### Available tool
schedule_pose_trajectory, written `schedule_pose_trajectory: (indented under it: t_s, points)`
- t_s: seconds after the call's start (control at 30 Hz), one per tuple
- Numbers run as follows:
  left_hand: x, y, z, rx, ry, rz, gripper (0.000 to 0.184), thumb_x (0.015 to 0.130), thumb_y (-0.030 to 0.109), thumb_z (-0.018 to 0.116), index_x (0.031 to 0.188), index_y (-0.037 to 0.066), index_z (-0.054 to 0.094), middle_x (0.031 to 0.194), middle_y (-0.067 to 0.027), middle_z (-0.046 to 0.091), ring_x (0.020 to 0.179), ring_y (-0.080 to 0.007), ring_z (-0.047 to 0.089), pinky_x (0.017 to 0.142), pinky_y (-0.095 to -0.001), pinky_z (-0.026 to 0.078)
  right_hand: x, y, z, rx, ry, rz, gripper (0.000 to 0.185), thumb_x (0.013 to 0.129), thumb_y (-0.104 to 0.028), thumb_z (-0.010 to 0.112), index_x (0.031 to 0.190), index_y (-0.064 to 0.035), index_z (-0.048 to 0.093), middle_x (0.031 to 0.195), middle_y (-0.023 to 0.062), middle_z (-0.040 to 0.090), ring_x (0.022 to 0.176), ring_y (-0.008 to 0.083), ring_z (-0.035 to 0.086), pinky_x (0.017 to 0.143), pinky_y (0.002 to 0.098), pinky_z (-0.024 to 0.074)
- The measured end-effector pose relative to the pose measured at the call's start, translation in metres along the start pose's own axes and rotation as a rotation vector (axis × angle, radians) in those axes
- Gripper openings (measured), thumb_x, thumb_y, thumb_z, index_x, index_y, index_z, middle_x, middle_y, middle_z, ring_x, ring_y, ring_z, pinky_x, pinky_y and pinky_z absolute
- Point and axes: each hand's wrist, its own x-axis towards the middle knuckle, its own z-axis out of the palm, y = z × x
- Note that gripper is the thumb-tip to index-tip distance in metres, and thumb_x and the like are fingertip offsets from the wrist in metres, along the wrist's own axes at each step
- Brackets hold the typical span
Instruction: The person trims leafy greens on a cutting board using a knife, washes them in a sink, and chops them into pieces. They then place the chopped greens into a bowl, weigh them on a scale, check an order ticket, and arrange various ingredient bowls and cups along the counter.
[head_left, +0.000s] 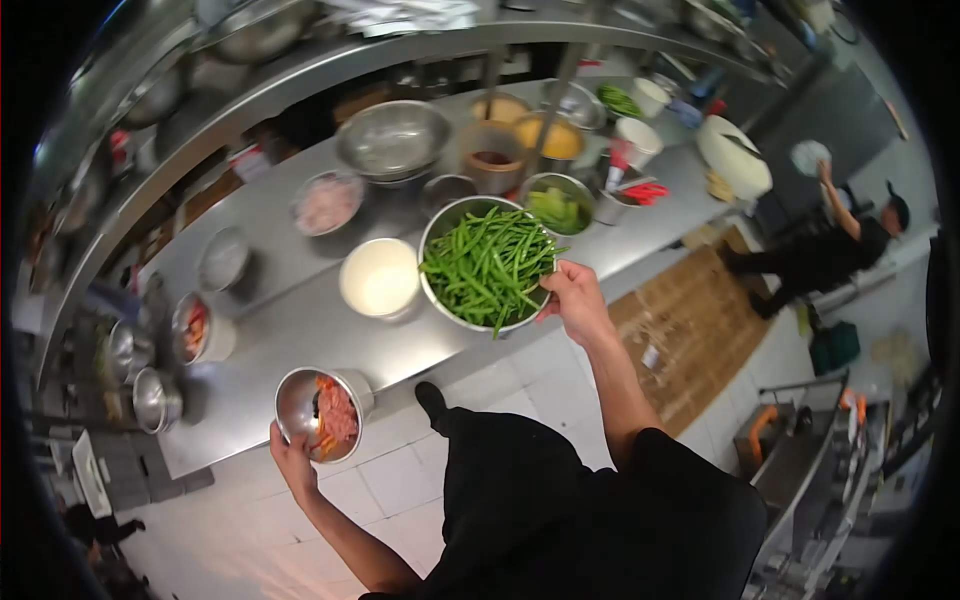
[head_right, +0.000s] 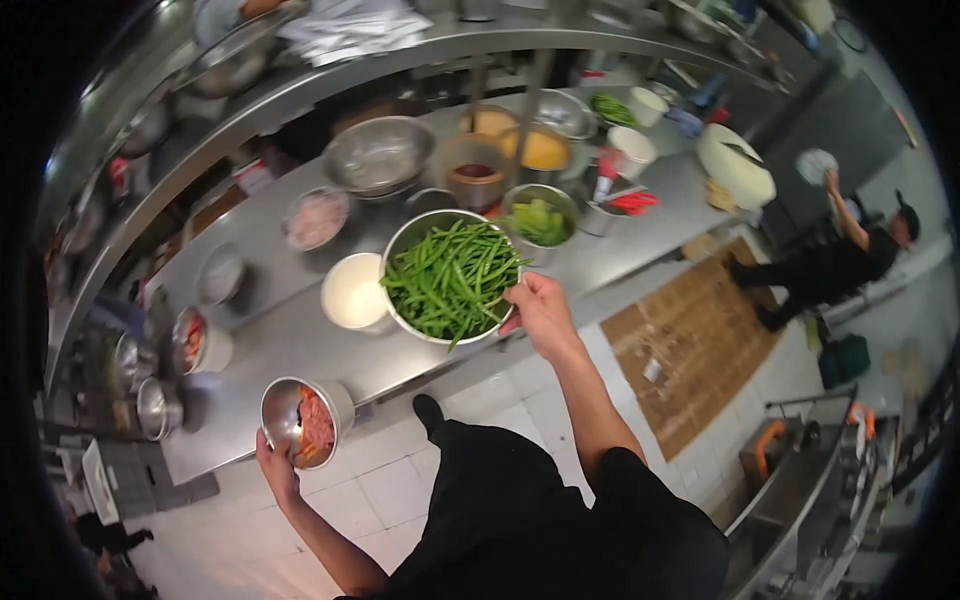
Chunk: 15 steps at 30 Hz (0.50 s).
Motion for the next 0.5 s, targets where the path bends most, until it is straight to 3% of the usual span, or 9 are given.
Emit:
schedule_pose_trajectory:
  t_s: [0.03,0.13,0.2,0.4,0.5]
  points:
    - [-0.013,-0.009,0.009,0.023,-0.009,0.067,0.039,0.073,0.000,0.048,0.112,-0.001,0.053,0.097,-0.0087,0.059,0.080,-0.0147,0.056,0.067,-0.0273,0.050,-0.004,-0.003,-0.027,0.015,0.075,-0.001,0.015,0.083,-0.008,0.051,0.084,0.0044,0.059,0.078,0.0110,0.063,0.057,0.0175,0.061,0.047,0.0277,0.0526]
    - [-0.071,-0.011,0.056,0.175,0.007,-0.021,0.041,0.070,0.002,0.049,0.111,-0.004,0.052,0.100,-0.0098,0.059,0.086,-0.0170,0.056,0.075,-0.0282,0.047,-0.013,-0.014,-0.103,-0.012,0.311,-0.114,0.015,0.083,-0.009,0.051,0.085,0.0048,0.058,0.077,0.0114,0.064,0.057,0.0174,0.061,0.047,0.0271,0.0522]
    - [-0.096,-0.034,0.080,0.001,-0.008,-0.118,0.040,0.071,0.000,0.046,0.111,-0.006,0.051,0.100,-0.0115,0.058,0.086,-0.0171,0.056,0.077,-0.0269,0.047,-0.007,-0.012,-0.154,-0.003,0.416,-0.179,0.016,0.084,-0.008,0.050,0.087,0.0053,0.058,0.075,0.0124,0.064,0.056,0.0177,0.061,0.046,0.0269,0.0521]
    - [-0.123,0.003,0.223,-0.069,-0.344,-0.261,0.042,0.073,-0.001,0.044,0.114,-0.005,0.052,0.100,-0.0100,0.061,0.085,-0.0160,0.058,0.078,-0.0274,0.047,0.075,-0.003,-0.328,0.044,0.668,-0.229,0.018,0.086,-0.007,0.045,0.090,0.0071,0.056,0.076,0.0148,0.064,0.054,0.0190,0.062,0.048,0.0265,0.0535]
    - [-0.111,0.032,0.338,0.047,-0.607,-0.174,0.046,0.073,0.005,0.048,0.117,-0.007,0.050,0.105,-0.0129,0.062,0.091,-0.0176,0.059,0.082,-0.0292,0.047,0.151,-0.003,-0.411,0.116,0.755,-0.209,0.018,0.086,-0.006,0.044,0.089,0.0081,0.055,0.077,0.0161,0.064,0.057,0.0209,0.064,0.050,0.0286,0.0552]
